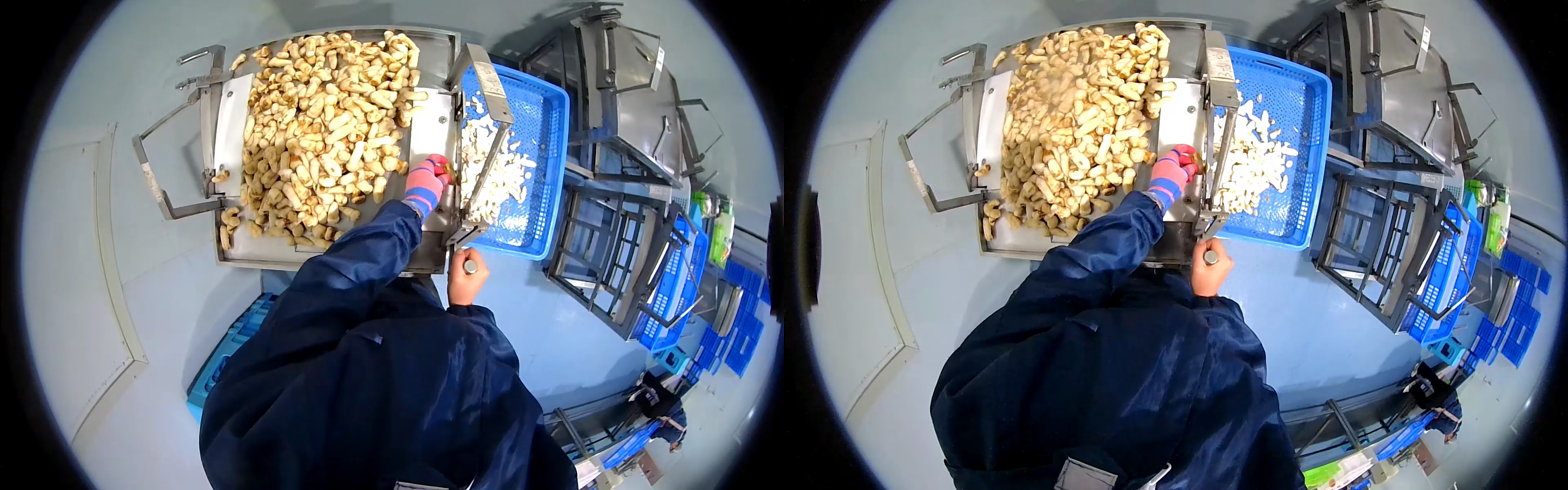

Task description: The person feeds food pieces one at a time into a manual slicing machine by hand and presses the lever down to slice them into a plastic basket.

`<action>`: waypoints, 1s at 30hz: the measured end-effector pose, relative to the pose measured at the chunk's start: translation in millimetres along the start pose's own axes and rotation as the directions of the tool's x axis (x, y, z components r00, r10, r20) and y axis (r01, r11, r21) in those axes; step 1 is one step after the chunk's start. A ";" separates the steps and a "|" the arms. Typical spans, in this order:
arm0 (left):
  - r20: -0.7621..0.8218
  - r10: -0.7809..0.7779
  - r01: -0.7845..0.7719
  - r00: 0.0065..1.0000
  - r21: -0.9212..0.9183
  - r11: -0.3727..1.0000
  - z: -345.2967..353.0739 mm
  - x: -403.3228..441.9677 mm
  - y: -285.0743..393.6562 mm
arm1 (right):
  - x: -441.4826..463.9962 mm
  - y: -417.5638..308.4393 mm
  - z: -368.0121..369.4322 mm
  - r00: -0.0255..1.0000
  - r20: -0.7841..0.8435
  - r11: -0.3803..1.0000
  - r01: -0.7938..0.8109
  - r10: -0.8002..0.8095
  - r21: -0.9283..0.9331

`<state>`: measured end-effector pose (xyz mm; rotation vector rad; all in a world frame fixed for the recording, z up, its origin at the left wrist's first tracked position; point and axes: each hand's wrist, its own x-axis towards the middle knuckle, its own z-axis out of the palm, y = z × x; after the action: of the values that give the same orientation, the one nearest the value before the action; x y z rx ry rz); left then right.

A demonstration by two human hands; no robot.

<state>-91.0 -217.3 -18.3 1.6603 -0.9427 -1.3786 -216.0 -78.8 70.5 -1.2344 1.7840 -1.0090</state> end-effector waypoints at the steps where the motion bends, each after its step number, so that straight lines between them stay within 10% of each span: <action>1: 0.007 -0.019 0.019 1.000 -0.038 0.999 0.0 -0.6 2.0 | -2.0 12.7 1.9 0.999 -0.007 0.999 0.034 -0.034 -0.008; 8: -0.017 0.128 -0.127 0.992 0.082 0.989 4.3 3.5 -5.6 | -2.9 -22.5 -2.6 0.998 -0.007 0.998 -0.064 0.064 -0.018; 12: -0.034 -0.047 0.044 0.998 -0.083 0.996 5.9 2.7 1.8 | -4.8 35.7 4.3 0.997 0.026 0.996 -0.074 0.073 0.047; 15: -0.089 0.146 -0.138 0.985 0.092 0.986 7.5 3.5 -3.3 | 2.2 -35.5 -6.1 0.996 -0.022 0.996 -0.086 0.086 -0.018; 19: 0.012 -0.010 0.012 1.000 -0.156 0.988 10.2 8.3 -3.4 | -2.3 28.8 8.4 1.000 0.031 0.998 -0.002 0.000 0.063; 22: -0.053 0.151 -0.133 0.987 0.252 0.958 6.2 1.0 5.5 | 1.8 -13.7 -2.3 0.997 -0.063 0.999 0.031 -0.033 -0.030; 30: -0.036 0.105 -0.095 0.994 0.218 0.971 9.3 4.7 3.8 | -1.4 0.2 1.1 0.999 -0.040 1.000 0.026 -0.026 0.000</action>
<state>-99.8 -224.1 -18.0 1.7709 -1.1669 -1.1987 -214.7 -77.6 70.1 -1.2478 1.8022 -1.0552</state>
